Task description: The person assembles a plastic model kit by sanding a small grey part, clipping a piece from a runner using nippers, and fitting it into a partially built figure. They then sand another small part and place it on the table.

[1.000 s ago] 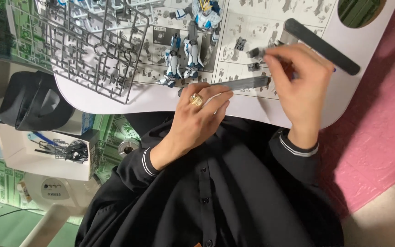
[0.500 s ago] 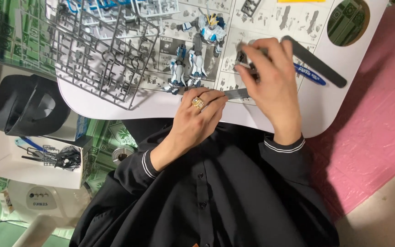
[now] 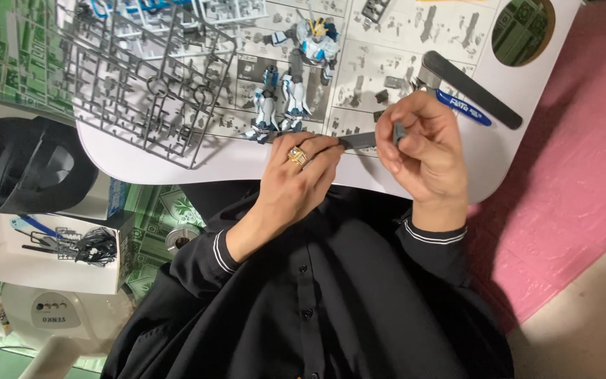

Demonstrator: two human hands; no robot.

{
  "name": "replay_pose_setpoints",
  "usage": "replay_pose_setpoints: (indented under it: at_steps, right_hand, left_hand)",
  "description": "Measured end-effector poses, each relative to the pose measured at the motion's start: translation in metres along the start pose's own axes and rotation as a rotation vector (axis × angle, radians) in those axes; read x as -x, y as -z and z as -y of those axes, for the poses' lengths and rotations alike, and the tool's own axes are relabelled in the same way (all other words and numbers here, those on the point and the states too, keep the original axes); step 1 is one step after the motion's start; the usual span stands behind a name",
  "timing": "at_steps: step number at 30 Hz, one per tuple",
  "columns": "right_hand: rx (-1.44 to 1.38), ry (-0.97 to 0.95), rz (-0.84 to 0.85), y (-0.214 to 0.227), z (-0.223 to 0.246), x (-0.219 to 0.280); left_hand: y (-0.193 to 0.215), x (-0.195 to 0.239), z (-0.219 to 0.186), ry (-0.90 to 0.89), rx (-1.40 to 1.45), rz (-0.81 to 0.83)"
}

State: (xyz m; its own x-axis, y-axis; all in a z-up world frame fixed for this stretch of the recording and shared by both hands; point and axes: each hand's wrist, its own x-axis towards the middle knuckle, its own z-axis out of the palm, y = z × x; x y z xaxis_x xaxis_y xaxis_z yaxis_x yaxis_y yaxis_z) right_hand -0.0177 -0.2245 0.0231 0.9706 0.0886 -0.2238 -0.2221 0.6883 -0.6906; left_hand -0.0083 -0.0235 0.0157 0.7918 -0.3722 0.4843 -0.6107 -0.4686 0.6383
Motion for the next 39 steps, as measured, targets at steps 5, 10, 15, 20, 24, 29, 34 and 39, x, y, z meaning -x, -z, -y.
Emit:
replay_pose_setpoints:
  at_steps: [5,10,15,20,24,29,34,39]
  right_hand:
    - [-0.134,-0.042,0.036,0.011,-0.008,0.008]
    - [-0.102,-0.009,0.030,0.016,-0.015,0.014]
    - [0.593,0.148,-0.087,-0.017,0.000,0.021]
    - [1.240,0.221,-0.217,-0.042,-0.001,0.027]
    - [1.657,0.326,-0.224,-0.053,-0.015,0.025]
    - [1.893,0.339,-0.228,-0.065,-0.026,0.025]
    - [2.056,0.305,-0.242,-0.061,-0.032,0.027]
    - [2.240,0.324,-0.259,-0.077,-0.059,0.028]
  left_hand:
    - [-0.004,0.000,0.001,-0.008,-0.029,-0.010]
    - [-0.005,0.003,-0.001,0.017,-0.032,-0.001]
    - [-0.002,0.005,0.001,0.015,-0.037,0.034]
    - [-0.010,0.010,0.005,0.013,-0.118,0.014]
    - [-0.007,0.007,0.003,0.006,-0.243,-0.021]
    - [-0.003,0.012,0.003,0.058,-0.135,-0.045]
    - [0.011,0.018,0.009,0.090,-0.041,0.010]
    - [0.015,0.020,0.015,0.067,0.042,0.049]
